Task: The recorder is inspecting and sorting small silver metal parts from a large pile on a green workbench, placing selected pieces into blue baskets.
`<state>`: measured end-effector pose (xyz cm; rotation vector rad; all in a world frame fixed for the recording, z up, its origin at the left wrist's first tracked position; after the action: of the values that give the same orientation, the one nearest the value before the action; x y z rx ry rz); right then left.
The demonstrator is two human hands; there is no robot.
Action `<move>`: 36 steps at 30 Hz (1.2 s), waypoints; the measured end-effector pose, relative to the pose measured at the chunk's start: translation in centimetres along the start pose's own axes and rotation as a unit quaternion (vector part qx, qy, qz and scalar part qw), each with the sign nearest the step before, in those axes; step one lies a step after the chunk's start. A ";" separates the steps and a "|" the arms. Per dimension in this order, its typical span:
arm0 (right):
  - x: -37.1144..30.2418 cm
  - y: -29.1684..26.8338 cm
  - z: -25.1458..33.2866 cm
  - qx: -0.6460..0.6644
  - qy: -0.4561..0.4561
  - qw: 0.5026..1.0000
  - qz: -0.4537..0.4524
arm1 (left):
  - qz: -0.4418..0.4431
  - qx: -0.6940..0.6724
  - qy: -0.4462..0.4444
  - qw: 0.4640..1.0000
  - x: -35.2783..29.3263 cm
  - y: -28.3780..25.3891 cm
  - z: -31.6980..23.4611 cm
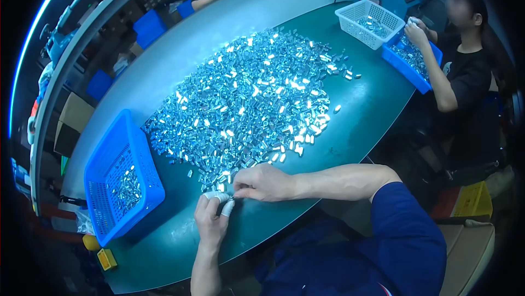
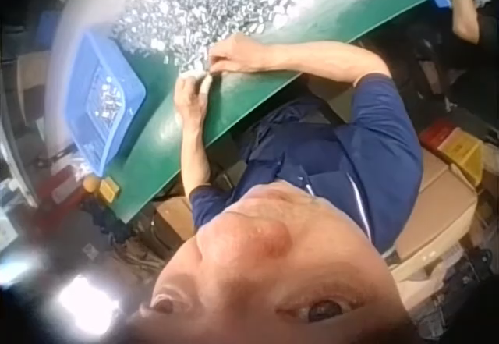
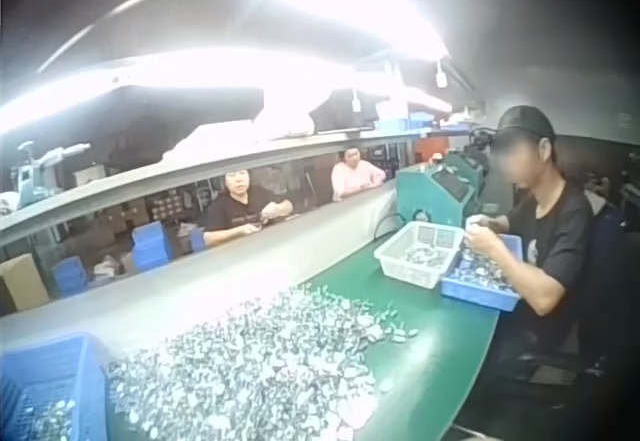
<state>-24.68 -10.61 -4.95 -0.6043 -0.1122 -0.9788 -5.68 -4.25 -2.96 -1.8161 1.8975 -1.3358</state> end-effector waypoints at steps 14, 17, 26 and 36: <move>0.5 0.2 -0.3 0.027 -0.019 0.998 0.061 | 0.023 -0.056 -0.050 0.997 -0.1 0.2 0.6; 0.6 0.4 0.3 0.026 -0.025 0.998 0.058 | 0.043 -0.068 -0.053 0.995 -0.8 -0.3 1.0; 0.4 0.2 0.7 0.001 -0.016 0.999 0.043 | 0.044 -0.128 -0.067 0.988 -1.2 0.4 1.8; 0.6 0.4 0.7 -0.012 0.008 0.998 0.062 | 0.039 -0.157 -0.081 0.983 -1.4 0.2 1.9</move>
<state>-23.91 -10.53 -4.33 -0.6171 -0.0485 -0.8665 -4.20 -3.96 -4.79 -1.8974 2.1595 -0.8704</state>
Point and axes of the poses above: each hand's wrist, its own x-axis towards the middle knuckle, its own y-axis out of the palm, z = x × y, the point moved 4 cm from there along x, towards the middle knuckle, and after that the axes turned 4 degrees about -x, right-handed, at the moved point
